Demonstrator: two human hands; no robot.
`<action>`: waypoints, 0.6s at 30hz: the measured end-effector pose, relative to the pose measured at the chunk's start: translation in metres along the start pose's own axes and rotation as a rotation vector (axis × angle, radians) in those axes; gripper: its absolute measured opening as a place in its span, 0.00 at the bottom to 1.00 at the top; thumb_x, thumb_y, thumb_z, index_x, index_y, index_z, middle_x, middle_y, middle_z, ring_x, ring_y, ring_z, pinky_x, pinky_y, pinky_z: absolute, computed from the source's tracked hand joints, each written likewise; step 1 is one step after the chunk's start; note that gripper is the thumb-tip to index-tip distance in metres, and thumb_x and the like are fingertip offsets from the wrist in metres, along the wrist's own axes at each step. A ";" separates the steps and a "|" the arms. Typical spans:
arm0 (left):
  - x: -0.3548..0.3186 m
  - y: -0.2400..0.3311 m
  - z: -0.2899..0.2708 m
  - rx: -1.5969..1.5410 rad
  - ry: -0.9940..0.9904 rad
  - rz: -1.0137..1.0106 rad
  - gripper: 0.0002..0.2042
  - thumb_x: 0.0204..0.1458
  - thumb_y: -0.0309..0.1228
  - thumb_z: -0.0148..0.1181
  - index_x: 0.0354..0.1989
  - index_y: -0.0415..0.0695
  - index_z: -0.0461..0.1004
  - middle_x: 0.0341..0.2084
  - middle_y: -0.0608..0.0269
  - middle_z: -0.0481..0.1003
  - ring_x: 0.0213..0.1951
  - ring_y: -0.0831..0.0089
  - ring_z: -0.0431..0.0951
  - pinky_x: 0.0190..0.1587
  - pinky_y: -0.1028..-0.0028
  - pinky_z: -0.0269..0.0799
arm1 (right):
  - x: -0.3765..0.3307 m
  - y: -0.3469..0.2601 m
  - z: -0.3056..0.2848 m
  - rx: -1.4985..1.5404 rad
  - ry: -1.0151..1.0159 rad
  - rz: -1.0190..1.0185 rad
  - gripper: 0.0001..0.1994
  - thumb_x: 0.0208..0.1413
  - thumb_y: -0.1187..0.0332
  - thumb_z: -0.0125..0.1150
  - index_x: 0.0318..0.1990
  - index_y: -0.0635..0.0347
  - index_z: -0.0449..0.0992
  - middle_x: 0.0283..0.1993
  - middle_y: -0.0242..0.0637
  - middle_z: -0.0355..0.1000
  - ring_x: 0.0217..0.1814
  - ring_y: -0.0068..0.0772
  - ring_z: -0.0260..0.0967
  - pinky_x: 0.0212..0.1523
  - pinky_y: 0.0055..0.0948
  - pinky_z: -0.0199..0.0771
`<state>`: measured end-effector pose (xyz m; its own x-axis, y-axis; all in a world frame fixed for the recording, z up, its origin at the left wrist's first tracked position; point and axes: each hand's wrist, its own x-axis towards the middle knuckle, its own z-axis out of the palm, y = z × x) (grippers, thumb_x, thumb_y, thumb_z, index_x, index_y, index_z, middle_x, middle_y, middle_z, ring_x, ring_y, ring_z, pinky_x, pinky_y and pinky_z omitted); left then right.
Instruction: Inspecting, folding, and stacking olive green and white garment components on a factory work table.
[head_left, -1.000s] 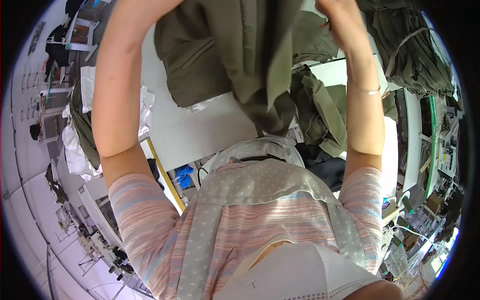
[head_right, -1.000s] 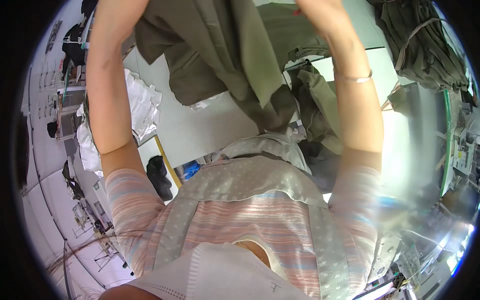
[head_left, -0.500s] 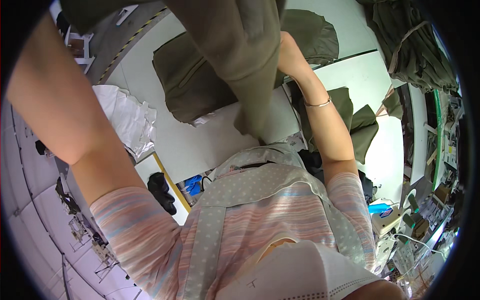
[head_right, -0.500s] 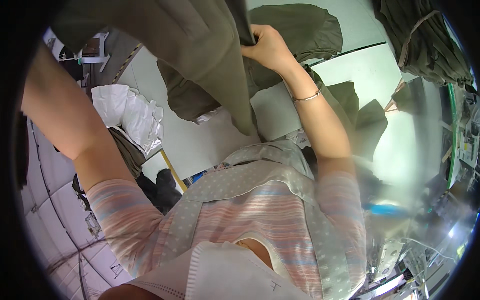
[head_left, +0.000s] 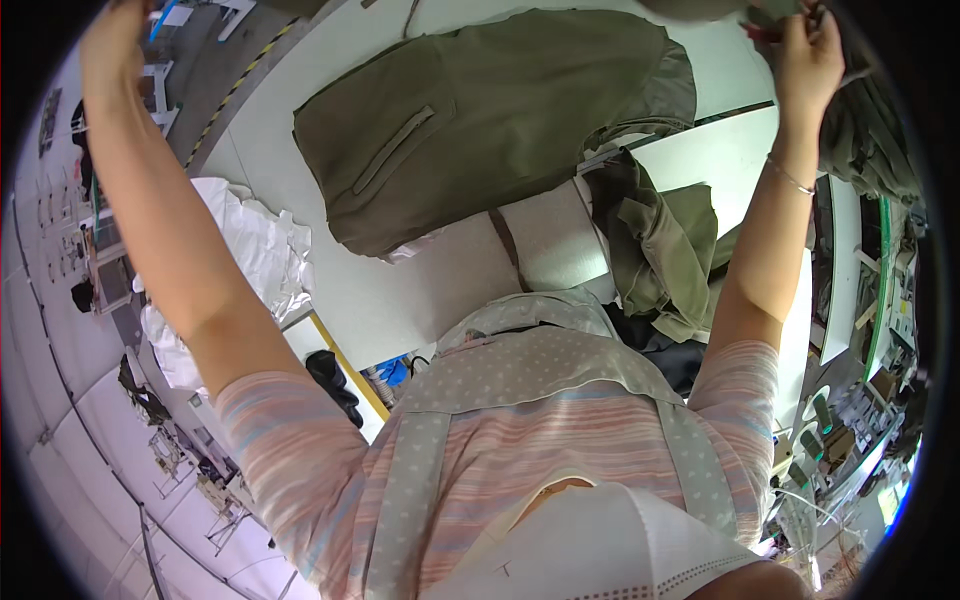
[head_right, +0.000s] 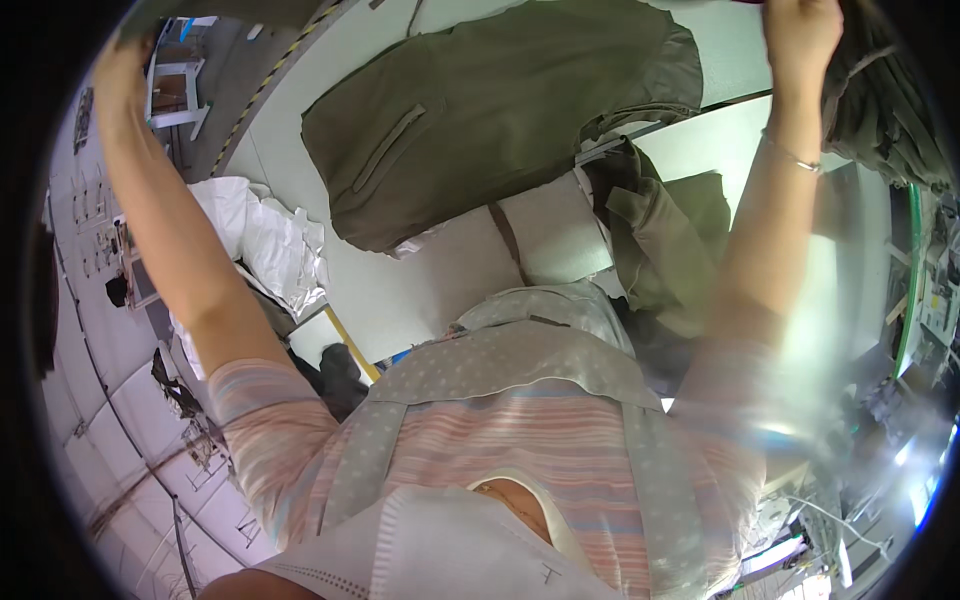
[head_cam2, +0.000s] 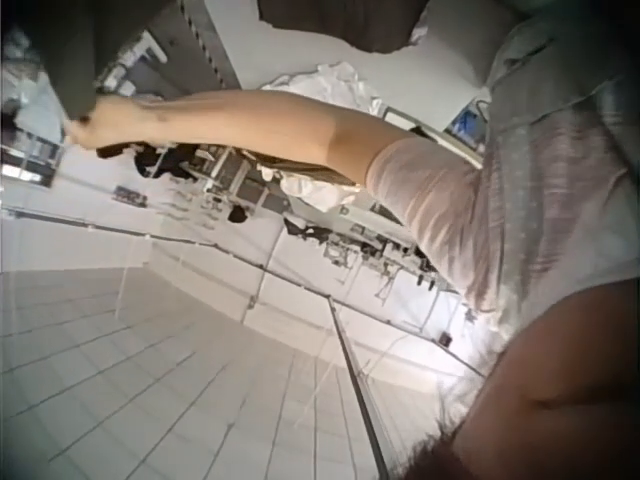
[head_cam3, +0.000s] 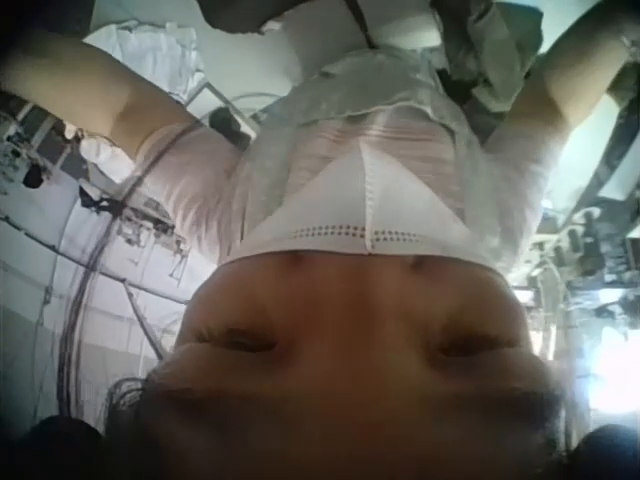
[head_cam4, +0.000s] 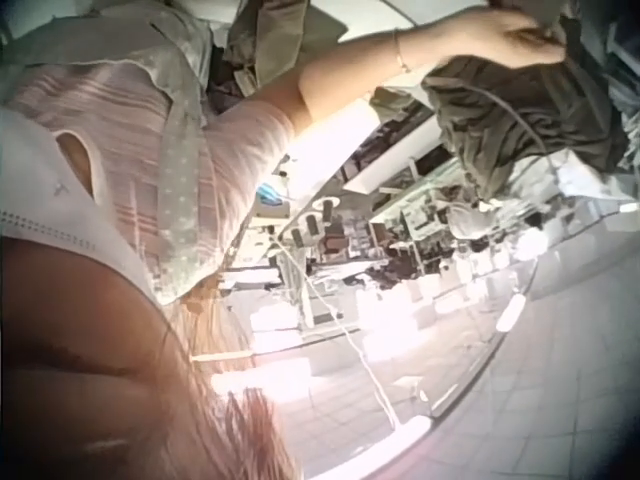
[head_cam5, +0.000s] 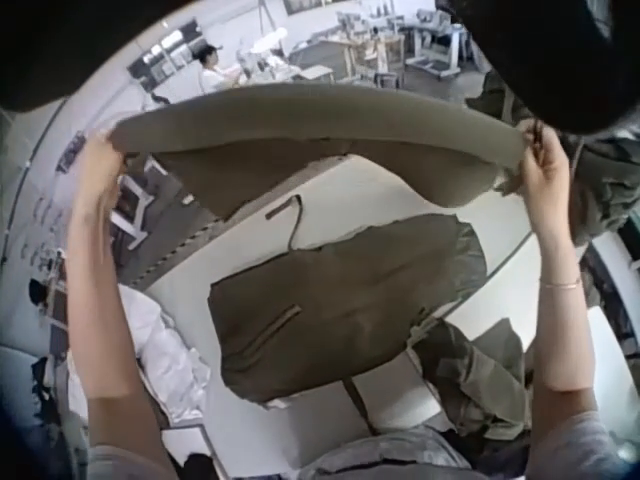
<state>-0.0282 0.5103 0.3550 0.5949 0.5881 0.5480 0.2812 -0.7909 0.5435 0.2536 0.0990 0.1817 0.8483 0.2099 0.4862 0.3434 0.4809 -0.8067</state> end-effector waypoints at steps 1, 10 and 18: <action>-0.025 -0.019 0.000 -0.026 0.000 -0.040 0.11 0.55 0.27 0.55 0.45 0.42 0.78 0.31 0.61 0.79 0.36 0.71 0.76 0.44 0.74 0.70 | -0.012 0.011 -0.004 -0.287 -0.038 0.024 0.05 0.65 0.72 0.51 0.44 0.62 0.70 0.34 0.29 0.71 0.28 0.16 0.70 0.21 0.18 0.72; -0.322 -0.108 0.014 -0.013 -0.179 -0.227 0.27 0.45 0.08 0.38 0.45 0.43 0.82 0.55 0.54 0.74 0.61 0.62 0.70 0.67 0.66 0.59 | -0.200 0.125 -0.014 -0.665 -0.444 0.290 0.15 0.51 0.87 0.52 0.44 0.63 0.76 0.53 0.35 0.76 0.45 0.27 0.77 0.39 0.22 0.76; -0.398 -0.130 0.037 -0.385 0.049 -0.337 0.16 0.50 0.11 0.49 0.42 0.37 0.79 0.59 0.49 0.69 0.59 0.60 0.70 0.63 0.65 0.64 | -0.211 0.114 -0.023 -0.621 -0.405 0.237 0.11 0.52 0.84 0.55 0.40 0.62 0.78 0.52 0.32 0.78 0.47 0.31 0.77 0.45 0.23 0.73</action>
<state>-0.2734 0.3726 0.0424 0.4804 0.8143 0.3258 0.1483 -0.4415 0.8849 0.1231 0.0896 -0.0209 0.7550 0.5994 0.2659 0.4357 -0.1557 -0.8865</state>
